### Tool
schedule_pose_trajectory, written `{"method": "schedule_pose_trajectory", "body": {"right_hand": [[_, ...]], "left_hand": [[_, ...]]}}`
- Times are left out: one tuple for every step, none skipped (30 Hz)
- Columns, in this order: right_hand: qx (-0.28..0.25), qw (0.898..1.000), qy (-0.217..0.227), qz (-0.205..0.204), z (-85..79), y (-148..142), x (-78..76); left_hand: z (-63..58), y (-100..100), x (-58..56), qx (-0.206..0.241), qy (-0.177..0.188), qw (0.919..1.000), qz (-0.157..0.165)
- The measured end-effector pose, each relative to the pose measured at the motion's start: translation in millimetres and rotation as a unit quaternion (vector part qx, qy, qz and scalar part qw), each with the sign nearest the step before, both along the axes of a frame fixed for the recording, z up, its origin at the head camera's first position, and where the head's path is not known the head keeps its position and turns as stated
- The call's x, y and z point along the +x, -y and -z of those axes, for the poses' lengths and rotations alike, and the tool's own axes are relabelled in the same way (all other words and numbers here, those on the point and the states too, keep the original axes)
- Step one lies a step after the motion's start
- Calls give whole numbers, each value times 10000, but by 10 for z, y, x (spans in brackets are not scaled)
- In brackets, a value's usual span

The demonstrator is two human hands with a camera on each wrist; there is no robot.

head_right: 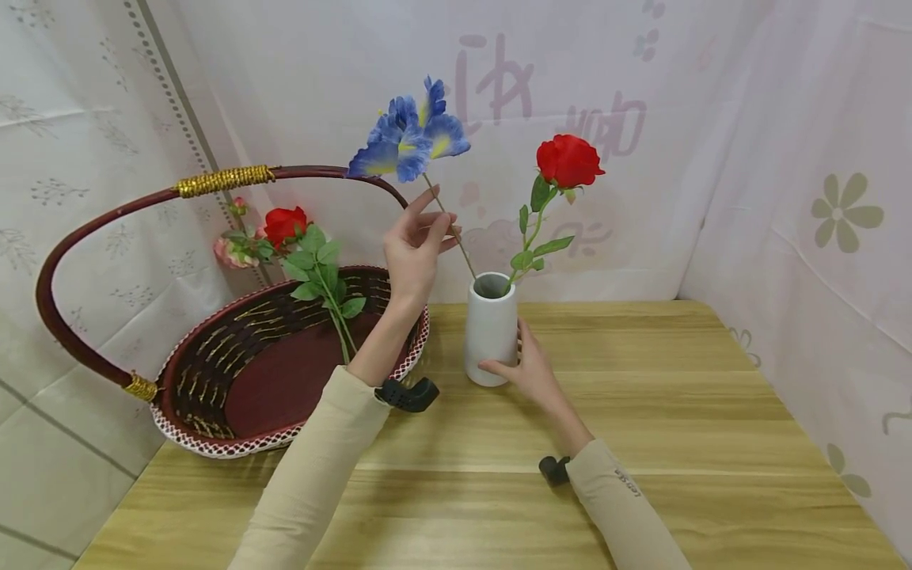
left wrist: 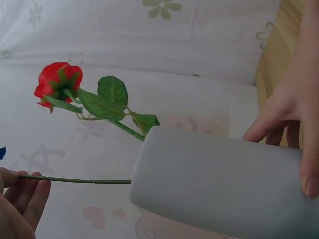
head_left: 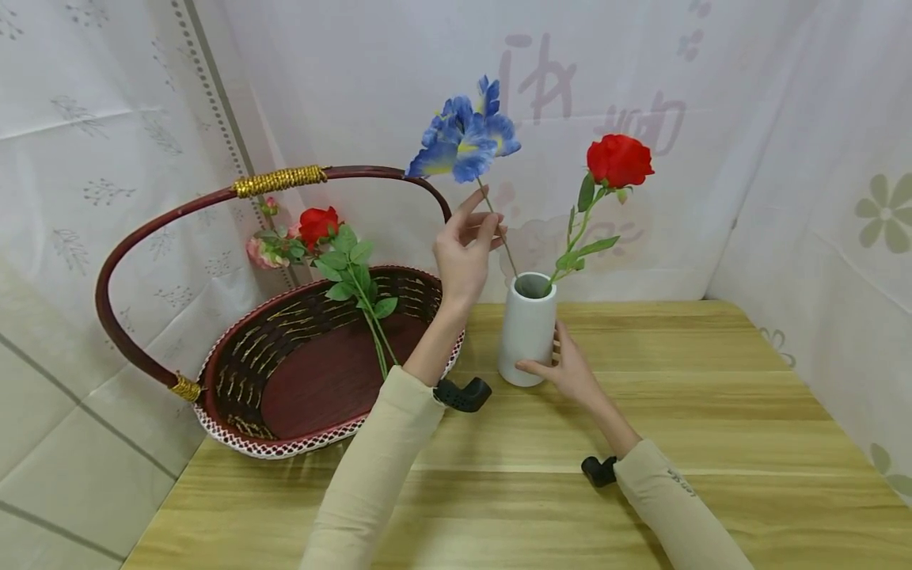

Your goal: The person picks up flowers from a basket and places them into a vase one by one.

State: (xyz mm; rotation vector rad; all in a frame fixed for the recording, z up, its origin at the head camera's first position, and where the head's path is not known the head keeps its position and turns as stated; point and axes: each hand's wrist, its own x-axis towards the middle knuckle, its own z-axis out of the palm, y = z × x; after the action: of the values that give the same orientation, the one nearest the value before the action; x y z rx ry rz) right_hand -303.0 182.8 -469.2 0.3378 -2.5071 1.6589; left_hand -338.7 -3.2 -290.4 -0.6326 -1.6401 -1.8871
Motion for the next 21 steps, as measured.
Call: {"method": "schedule_pose_trajectory", "body": {"right_hand": [[-6,10000,13,-5,-1,1,1],[-7,10000,26,-11,-2,2,2],[-15,10000,50,5,-3,4,3],[-10,10000,45,2,-2,3,3],[-12,10000,47,-2,0,2,2],[-6,10000,41,-9,2,1,1],[-3,10000,47,-7,3,1,1],[-2,10000,53,-1,5,1,2],[3,10000,55,5,7,1,1],[5,10000,61,5,8,1,1],[-3,10000,73,12,9,2,0],[-3,10000,81,18,9,3,1],[-7,10000,91,26,8,4,1],[-5,10000,89,29,8,4,0],[1,10000,89,27,8,4,0],[7,10000,88,29,7,5,-1],[8,10000,89,29,6,6,-1],[13,10000,90,32,4,7,-2],[15,10000,94,30,2,9,-2],[14,9999,96,28,0,10,-2],[11,9999,101,22,-1,12,-3]], "left_hand": [[14,-4,-11,-32,51,10000,-4],[28,-8,-21,-67,112,9999,3],[42,-12,-32,-114,164,9998,9],[56,-18,-44,-166,200,9997,10],[69,-24,-53,-229,229,9995,8],[81,-30,-64,-291,248,9993,19],[94,-34,-72,-356,270,9990,24],[105,-40,-80,-430,289,9987,15],[118,-48,-91,-499,297,9983,5],[129,-55,-98,-561,320,9979,-6],[138,-61,-103,-613,353,9975,-3],[149,-68,-108,-654,387,9971,0],[157,-73,-112,-702,417,9967,-8],[168,-80,-120,-740,438,9963,-16],[177,-86,-127,-780,457,9959,-26],[184,-90,-133,-817,478,9955,-37],[193,-94,-141,-861,492,9951,-59],[200,-98,-148,-920,502,9944,-103],[207,-101,-156,-974,517,9938,-142],[215,-103,-163,-1021,537,9932,-170],[222,-103,-166,-1085,567,9923,-213]]}}
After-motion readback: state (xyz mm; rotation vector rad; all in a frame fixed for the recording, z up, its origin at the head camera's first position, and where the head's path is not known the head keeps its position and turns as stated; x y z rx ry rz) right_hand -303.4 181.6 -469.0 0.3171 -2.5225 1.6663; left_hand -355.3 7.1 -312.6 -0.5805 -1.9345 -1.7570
